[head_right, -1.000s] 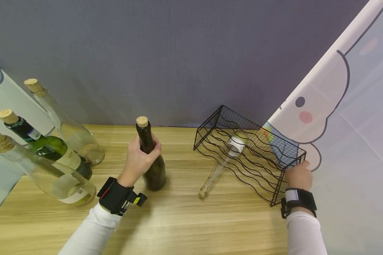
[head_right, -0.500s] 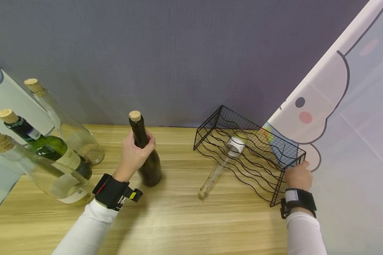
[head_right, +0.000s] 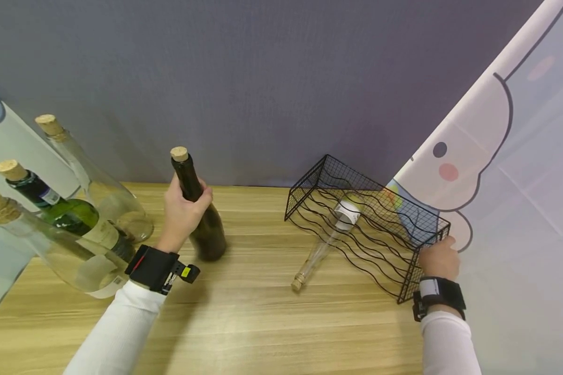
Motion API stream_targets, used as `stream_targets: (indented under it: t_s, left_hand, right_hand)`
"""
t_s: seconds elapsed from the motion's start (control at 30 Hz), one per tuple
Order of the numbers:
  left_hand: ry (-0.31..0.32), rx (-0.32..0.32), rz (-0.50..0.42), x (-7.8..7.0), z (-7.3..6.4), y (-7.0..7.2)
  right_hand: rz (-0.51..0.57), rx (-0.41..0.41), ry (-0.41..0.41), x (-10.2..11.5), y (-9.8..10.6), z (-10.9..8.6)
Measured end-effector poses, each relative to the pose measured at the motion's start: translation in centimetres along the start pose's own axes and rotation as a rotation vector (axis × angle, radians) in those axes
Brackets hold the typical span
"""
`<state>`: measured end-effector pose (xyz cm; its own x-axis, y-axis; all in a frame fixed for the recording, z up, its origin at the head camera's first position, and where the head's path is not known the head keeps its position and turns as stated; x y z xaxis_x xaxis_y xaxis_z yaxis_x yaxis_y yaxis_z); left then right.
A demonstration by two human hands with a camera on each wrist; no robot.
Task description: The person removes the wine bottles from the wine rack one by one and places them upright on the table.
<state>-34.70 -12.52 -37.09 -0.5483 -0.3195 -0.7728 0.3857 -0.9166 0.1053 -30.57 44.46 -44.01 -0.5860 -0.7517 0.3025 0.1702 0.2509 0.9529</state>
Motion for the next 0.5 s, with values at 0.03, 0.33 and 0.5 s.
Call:
stream_targets:
  t_s: [0.03, 0.33, 0.5]
  left_hand:
    - [0.003, -0.003, 0.007, 0.06, 0.1, 0.09]
    - [0.029, -0.03, 0.032, 0.25, 0.37, 0.5]
    - [0.024, -0.061, 0.05, 0.48, 0.7, 0.85]
  right_hand:
    - [0.0, 0.002, -0.002, -0.02, -0.03, 0.0]
    - [-0.005, 0.002, -0.008, -0.22, -0.18, 0.17]
    - [-0.008, 0.004, -0.012, -0.27, -0.22, 0.2]
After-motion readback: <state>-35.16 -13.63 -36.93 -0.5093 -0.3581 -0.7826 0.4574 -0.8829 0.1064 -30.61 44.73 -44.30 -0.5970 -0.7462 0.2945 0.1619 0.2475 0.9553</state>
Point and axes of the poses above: each hand's wrist, its own z-axis towards the middle knuckle, its own y-axis out of the back of the hand, x = y × z, the point moved 7 cm from there along z, towards the middle knuckle, and after that the axes turned 5 degrees about -x, right-handed, at the moved point
